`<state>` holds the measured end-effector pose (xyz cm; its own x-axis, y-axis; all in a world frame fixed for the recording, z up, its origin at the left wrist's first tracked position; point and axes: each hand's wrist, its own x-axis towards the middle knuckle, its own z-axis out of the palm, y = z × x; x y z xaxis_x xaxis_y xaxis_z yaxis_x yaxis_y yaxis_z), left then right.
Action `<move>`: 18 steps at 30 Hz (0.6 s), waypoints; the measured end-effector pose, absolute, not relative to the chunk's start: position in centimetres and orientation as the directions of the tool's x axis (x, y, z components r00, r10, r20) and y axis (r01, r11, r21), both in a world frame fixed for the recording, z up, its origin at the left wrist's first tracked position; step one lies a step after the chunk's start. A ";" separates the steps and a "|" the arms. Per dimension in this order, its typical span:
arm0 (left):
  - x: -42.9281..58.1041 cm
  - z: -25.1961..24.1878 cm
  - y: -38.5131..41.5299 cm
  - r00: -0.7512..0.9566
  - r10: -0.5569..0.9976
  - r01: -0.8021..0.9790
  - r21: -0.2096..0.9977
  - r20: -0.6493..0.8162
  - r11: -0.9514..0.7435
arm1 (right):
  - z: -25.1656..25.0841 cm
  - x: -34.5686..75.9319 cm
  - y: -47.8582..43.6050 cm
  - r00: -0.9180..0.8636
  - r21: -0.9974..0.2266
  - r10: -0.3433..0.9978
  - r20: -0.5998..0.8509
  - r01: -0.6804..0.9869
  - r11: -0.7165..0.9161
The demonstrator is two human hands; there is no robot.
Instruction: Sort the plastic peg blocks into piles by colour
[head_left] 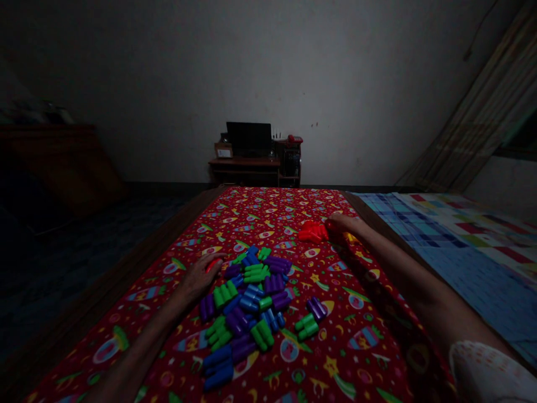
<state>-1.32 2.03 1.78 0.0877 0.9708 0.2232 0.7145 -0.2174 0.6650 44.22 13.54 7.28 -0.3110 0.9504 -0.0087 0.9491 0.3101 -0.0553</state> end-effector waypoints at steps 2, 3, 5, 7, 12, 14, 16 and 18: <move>-1.4 1.7 2.1 0.100 0.966 0.713 0.660 0.239 -0.237 | 7.4 44.1 13.3 -0.298 -0.065 0.954 0.033 0.952 0.300; -1.4 1.6 2.1 0.109 0.963 0.711 0.658 0.245 -0.247 | 7.5 44.0 13.2 -0.293 -0.065 0.955 0.056 0.953 0.296; -1.3 1.6 2.0 0.117 0.960 0.711 0.653 0.254 -0.259 | 7.9 43.7 13.0 -0.259 -0.104 0.956 0.136 0.956 0.274; -1.3 1.7 2.0 0.120 0.962 0.717 0.648 0.247 -0.256 | 8.3 43.1 12.8 -0.180 -0.245 0.949 0.259 0.938 0.245; -1.1 2.0 2.0 0.108 0.969 0.735 0.638 0.224 -0.230 | 8.0 40.9 11.4 -0.076 -0.628 0.928 0.366 0.716 0.306; -1.1 2.0 1.9 0.106 0.968 0.736 0.637 0.227 -0.230 | 7.5 40.2 10.7 -0.117 -0.677 0.941 0.319 0.666 0.313; -1.1 1.9 2.0 0.107 0.966 0.725 0.646 0.236 -0.238 | 7.2 39.7 10.3 -0.121 -0.686 0.952 0.280 0.668 0.287; -1.2 1.8 2.0 0.107 0.965 0.706 0.665 0.240 -0.244 | 7.1 39.4 10.1 -0.091 -0.667 0.961 0.261 0.703 0.248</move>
